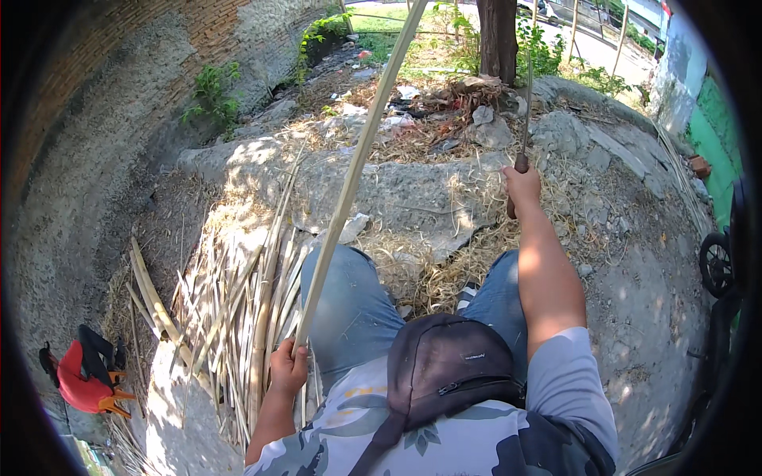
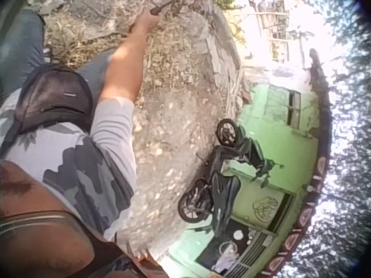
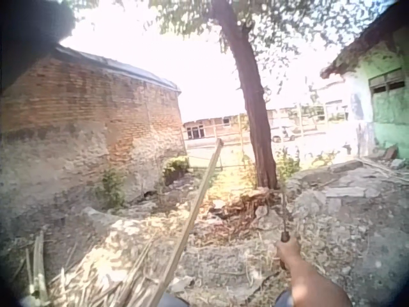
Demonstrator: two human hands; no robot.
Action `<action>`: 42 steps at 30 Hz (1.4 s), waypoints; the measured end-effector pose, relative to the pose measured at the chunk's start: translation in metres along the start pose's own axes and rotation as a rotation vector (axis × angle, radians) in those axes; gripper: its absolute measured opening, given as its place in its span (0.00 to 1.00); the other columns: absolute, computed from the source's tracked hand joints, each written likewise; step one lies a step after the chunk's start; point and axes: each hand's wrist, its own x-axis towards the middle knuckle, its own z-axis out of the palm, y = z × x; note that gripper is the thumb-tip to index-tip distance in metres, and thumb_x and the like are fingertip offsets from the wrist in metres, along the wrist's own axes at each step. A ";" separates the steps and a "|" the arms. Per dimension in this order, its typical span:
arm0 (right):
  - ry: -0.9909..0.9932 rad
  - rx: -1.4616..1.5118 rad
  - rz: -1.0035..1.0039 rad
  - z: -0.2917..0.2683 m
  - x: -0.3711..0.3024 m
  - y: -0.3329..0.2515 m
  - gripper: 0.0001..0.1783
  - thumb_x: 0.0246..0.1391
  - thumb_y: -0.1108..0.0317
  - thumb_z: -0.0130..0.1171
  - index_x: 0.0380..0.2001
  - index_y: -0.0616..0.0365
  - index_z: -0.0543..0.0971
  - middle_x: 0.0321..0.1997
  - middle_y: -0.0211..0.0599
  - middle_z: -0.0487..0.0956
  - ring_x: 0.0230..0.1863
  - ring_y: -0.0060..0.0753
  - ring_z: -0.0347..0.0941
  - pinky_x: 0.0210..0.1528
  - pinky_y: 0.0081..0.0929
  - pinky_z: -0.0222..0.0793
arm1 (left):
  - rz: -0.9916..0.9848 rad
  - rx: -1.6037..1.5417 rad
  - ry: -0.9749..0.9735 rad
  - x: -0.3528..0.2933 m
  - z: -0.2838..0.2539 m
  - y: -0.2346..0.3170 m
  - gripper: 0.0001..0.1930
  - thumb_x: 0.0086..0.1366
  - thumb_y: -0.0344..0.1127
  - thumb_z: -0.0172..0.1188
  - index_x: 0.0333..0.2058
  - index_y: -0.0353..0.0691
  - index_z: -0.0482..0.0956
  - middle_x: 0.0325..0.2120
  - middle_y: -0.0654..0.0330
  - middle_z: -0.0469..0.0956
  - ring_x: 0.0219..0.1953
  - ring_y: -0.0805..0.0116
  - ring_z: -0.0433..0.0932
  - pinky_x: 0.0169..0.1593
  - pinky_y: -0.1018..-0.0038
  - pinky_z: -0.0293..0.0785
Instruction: The person scrapes and smooths bamboo strips using a knife.
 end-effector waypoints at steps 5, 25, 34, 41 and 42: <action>0.121 -0.244 -0.143 -0.008 -0.002 -0.011 0.17 0.46 0.59 0.68 0.36 0.60 0.80 0.28 0.45 0.82 0.31 0.48 0.81 0.38 0.41 0.74 | -0.091 0.017 -0.270 0.009 0.003 0.007 0.18 0.67 0.45 0.64 0.38 0.31 0.81 0.19 0.64 0.76 0.21 0.79 0.70 0.25 0.75 0.67; -0.646 -0.786 -1.185 0.030 -0.103 -0.056 0.10 0.40 0.65 0.65 0.30 0.48 0.77 0.26 0.39 0.81 0.33 0.50 0.80 0.38 0.48 0.73 | -0.014 0.370 -0.256 0.049 0.036 0.078 0.21 0.56 0.46 0.72 0.34 0.31 0.80 0.22 0.47 0.79 0.24 0.61 0.80 0.31 0.64 0.74; -0.359 -0.706 -0.401 0.023 -0.038 -0.032 0.12 0.49 0.60 0.65 0.38 0.49 0.81 0.37 0.45 0.83 0.43 0.53 0.80 0.46 0.49 0.75 | -0.048 0.144 -0.205 0.055 0.042 0.048 0.13 0.58 0.37 0.69 0.33 0.32 0.80 0.20 0.53 0.79 0.24 0.72 0.77 0.30 0.69 0.73; -0.617 -0.850 -0.769 0.046 -0.075 -0.032 0.13 0.45 0.60 0.65 0.36 0.48 0.79 0.30 0.42 0.82 0.36 0.52 0.80 0.40 0.49 0.75 | -0.067 0.295 -0.241 0.063 0.043 0.054 0.16 0.59 0.41 0.70 0.29 0.33 0.78 0.18 0.52 0.76 0.21 0.71 0.73 0.28 0.69 0.71; -0.717 -0.880 -0.889 0.052 -0.084 -0.035 0.13 0.44 0.60 0.65 0.35 0.47 0.78 0.29 0.40 0.82 0.35 0.51 0.80 0.39 0.48 0.75 | -0.081 0.326 -0.252 0.063 0.042 0.055 0.17 0.59 0.43 0.71 0.29 0.33 0.78 0.19 0.50 0.76 0.22 0.69 0.75 0.29 0.68 0.72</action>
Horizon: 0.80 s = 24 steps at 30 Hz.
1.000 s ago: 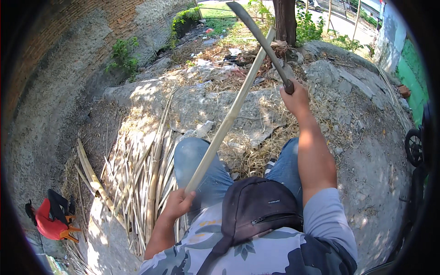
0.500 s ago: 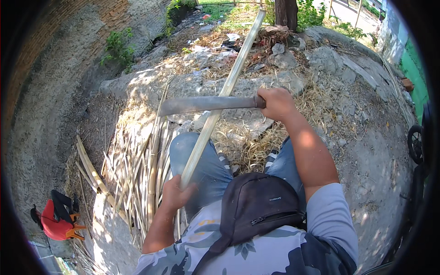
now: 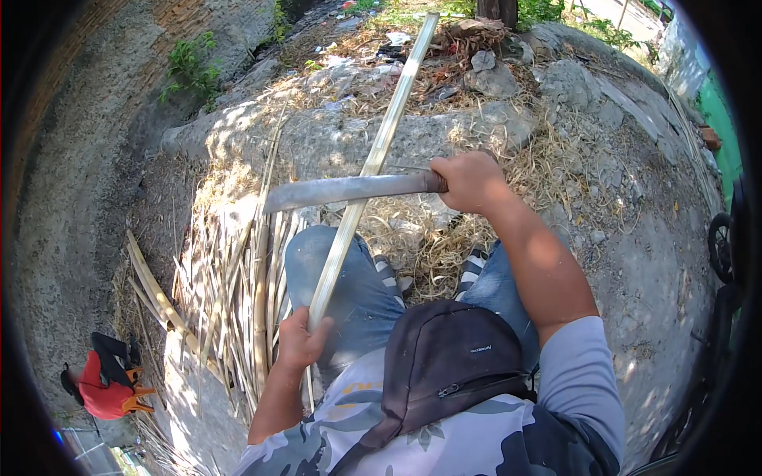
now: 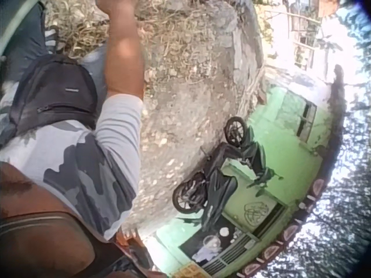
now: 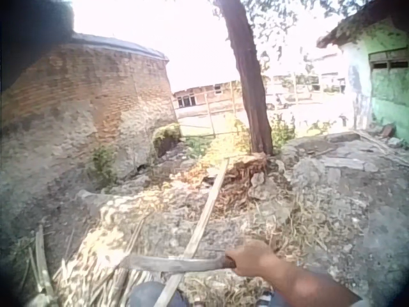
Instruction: The person scrapes and smooths bamboo strips using a knife.
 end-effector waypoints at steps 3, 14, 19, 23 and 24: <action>-0.023 -0.072 -0.260 0.016 0.002 -0.024 0.13 0.43 0.61 0.66 0.33 0.47 0.77 0.27 0.37 0.81 0.32 0.49 0.80 0.38 0.47 0.75 | 0.016 -0.014 0.006 -0.002 -0.001 0.003 0.18 0.60 0.44 0.70 0.31 0.32 0.79 0.21 0.48 0.79 0.23 0.63 0.79 0.30 0.66 0.74; 0.049 0.117 0.375 0.006 -0.004 0.030 0.13 0.49 0.60 0.63 0.38 0.49 0.80 0.37 0.44 0.83 0.42 0.52 0.80 0.46 0.49 0.76 | 0.005 -0.002 -0.009 0.000 -0.001 0.001 0.19 0.60 0.45 0.70 0.35 0.31 0.80 0.23 0.47 0.81 0.24 0.59 0.81 0.32 0.65 0.75; -0.093 0.050 0.057 0.010 -0.006 -0.005 0.14 0.45 0.61 0.64 0.37 0.48 0.78 0.33 0.42 0.82 0.38 0.53 0.80 0.41 0.50 0.75 | -0.037 -0.019 -0.046 0.000 -0.005 0.009 0.18 0.60 0.45 0.70 0.34 0.32 0.80 0.20 0.49 0.80 0.23 0.63 0.80 0.29 0.67 0.74; -0.186 -0.118 -0.238 0.013 0.001 -0.028 0.14 0.43 0.61 0.65 0.35 0.47 0.77 0.30 0.38 0.82 0.37 0.50 0.81 0.39 0.47 0.75 | 0.036 0.076 -0.054 0.001 -0.007 0.007 0.18 0.60 0.44 0.70 0.33 0.32 0.80 0.19 0.51 0.79 0.22 0.67 0.78 0.28 0.68 0.73; -0.185 -0.112 -0.241 0.014 0.003 -0.022 0.14 0.43 0.61 0.65 0.35 0.47 0.77 0.30 0.38 0.82 0.37 0.50 0.81 0.39 0.47 0.75 | 0.076 0.070 -0.035 0.000 -0.008 0.005 0.17 0.60 0.44 0.70 0.33 0.33 0.80 0.19 0.51 0.78 0.22 0.68 0.78 0.27 0.68 0.73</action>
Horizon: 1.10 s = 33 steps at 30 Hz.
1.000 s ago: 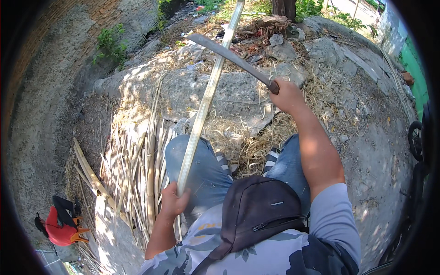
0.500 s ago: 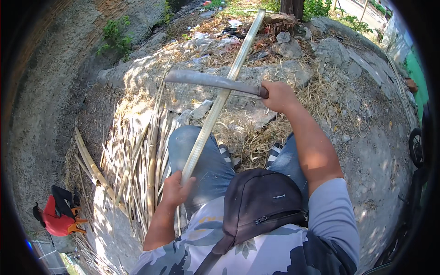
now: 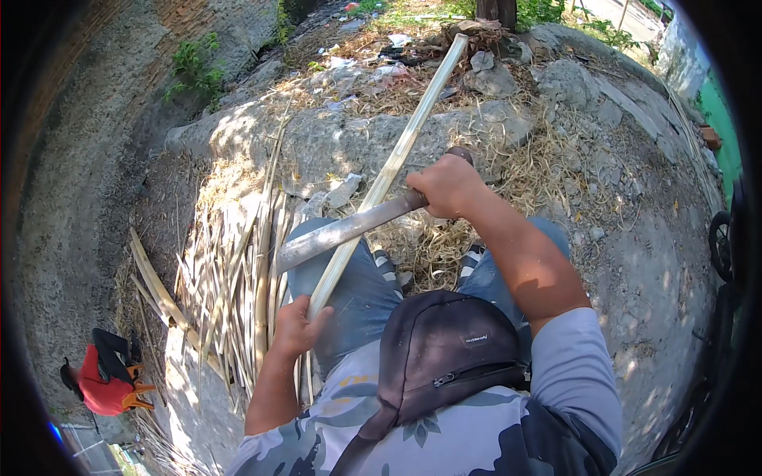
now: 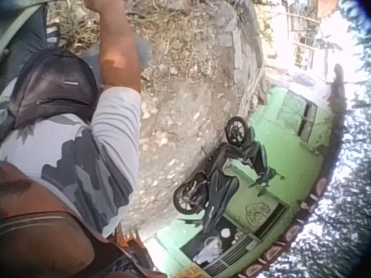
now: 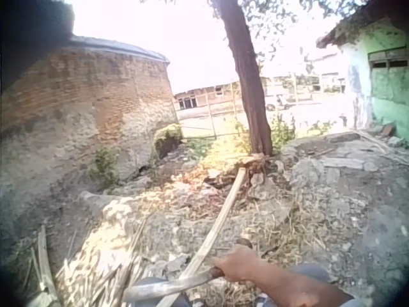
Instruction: The person scrapes and smooths bamboo strips using a knife.
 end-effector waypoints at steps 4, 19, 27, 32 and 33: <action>0.160 0.288 0.370 0.004 -0.013 0.065 0.13 0.45 0.62 0.64 0.37 0.49 0.79 0.33 0.41 0.83 0.40 0.51 0.81 0.43 0.47 0.75 | -0.034 -0.049 -0.014 0.002 0.004 0.002 0.18 0.60 0.44 0.70 0.33 0.33 0.80 0.19 0.51 0.79 0.22 0.67 0.78 0.28 0.68 0.73; 0.092 0.045 0.052 -0.001 -0.006 0.011 0.11 0.43 0.63 0.64 0.34 0.49 0.79 0.32 0.39 0.83 0.38 0.48 0.82 0.40 0.48 0.76 | -0.008 -0.185 -0.089 -0.011 -0.010 -0.007 0.15 0.60 0.38 0.71 0.36 0.30 0.81 0.23 0.61 0.81 0.25 0.79 0.75 0.28 0.76 0.71; 0.259 0.230 0.511 -0.001 -0.023 0.054 0.10 0.45 0.63 0.63 0.34 0.49 0.79 0.34 0.43 0.83 0.40 0.52 0.81 0.43 0.52 0.75 | -0.144 -0.203 -0.120 -0.043 -0.011 -0.015 0.18 0.59 0.41 0.72 0.36 0.30 0.82 0.21 0.63 0.79 0.24 0.78 0.72 0.29 0.75 0.71; 0.200 0.157 0.419 0.005 -0.017 0.043 0.12 0.45 0.63 0.62 0.36 0.48 0.80 0.34 0.43 0.83 0.40 0.53 0.81 0.43 0.52 0.76 | -0.148 -0.186 -0.045 -0.062 0.005 -0.046 0.19 0.59 0.44 0.71 0.34 0.30 0.80 0.20 0.58 0.78 0.23 0.74 0.73 0.29 0.71 0.71; 0.169 0.158 0.396 0.006 -0.015 0.044 0.14 0.44 0.63 0.62 0.37 0.47 0.80 0.34 0.44 0.83 0.40 0.54 0.81 0.43 0.52 0.76 | -0.183 -0.041 -0.045 -0.062 0.003 -0.042 0.20 0.60 0.45 0.70 0.33 0.30 0.79 0.20 0.53 0.78 0.22 0.67 0.75 0.29 0.68 0.72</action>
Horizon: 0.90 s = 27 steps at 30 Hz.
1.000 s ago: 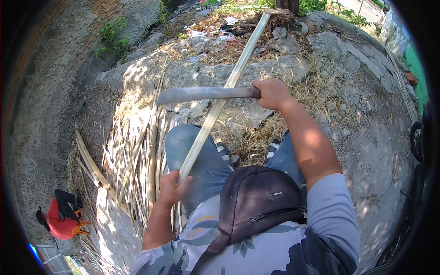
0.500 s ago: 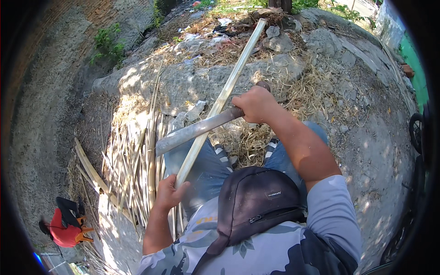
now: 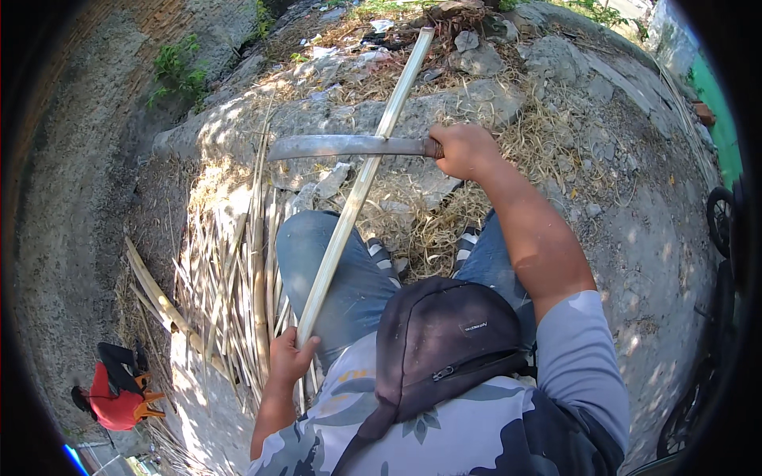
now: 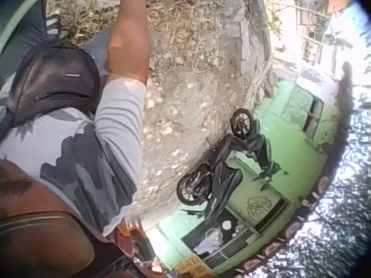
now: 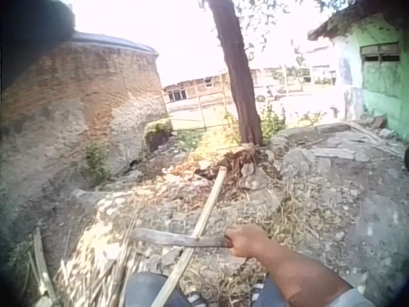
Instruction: The person scrapes and smooths bamboo strips using a knife.
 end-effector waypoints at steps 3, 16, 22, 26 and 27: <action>-0.015 -0.011 -0.043 -0.005 -0.002 -0.001 0.13 0.44 0.63 0.62 0.37 0.46 0.79 0.33 0.40 0.83 0.39 0.52 0.81 0.43 0.51 0.76 | 0.001 0.152 0.017 -0.003 0.001 0.008 0.22 0.63 0.49 0.66 0.33 0.31 0.76 0.20 0.42 0.76 0.24 0.44 0.78 0.30 0.58 0.73; 0.060 0.046 0.040 0.006 0.005 0.010 0.10 0.44 0.65 0.63 0.33 0.51 0.77 0.30 0.44 0.82 0.37 0.56 0.80 0.39 0.52 0.75 | 0.113 0.224 0.168 0.011 0.022 -0.006 0.24 0.69 0.53 0.55 0.32 0.32 0.73 0.22 0.37 0.76 0.28 0.33 0.78 0.32 0.51 0.72; 0.015 0.055 0.012 -0.003 -0.005 0.002 0.12 0.44 0.64 0.62 0.36 0.48 0.79 0.33 0.43 0.83 0.40 0.53 0.80 0.43 0.50 0.76 | 0.094 0.234 0.141 0.011 0.018 0.001 0.24 0.68 0.53 0.56 0.31 0.32 0.73 0.22 0.38 0.76 0.29 0.33 0.78 0.32 0.51 0.72; -0.163 -0.002 -0.224 -0.003 -0.009 -0.037 0.13 0.44 0.64 0.63 0.37 0.46 0.79 0.33 0.38 0.83 0.41 0.49 0.81 0.43 0.47 0.75 | 0.085 0.228 0.160 0.012 0.019 0.004 0.23 0.68 0.53 0.57 0.31 0.33 0.73 0.22 0.39 0.76 0.29 0.33 0.78 0.32 0.52 0.72; -0.162 -0.002 -0.220 0.000 -0.009 -0.043 0.13 0.44 0.64 0.63 0.37 0.46 0.79 0.33 0.38 0.83 0.41 0.49 0.81 0.43 0.47 0.75 | 0.088 0.229 0.159 0.013 0.019 0.003 0.23 0.68 0.53 0.57 0.31 0.33 0.73 0.22 0.39 0.76 0.29 0.33 0.78 0.32 0.52 0.72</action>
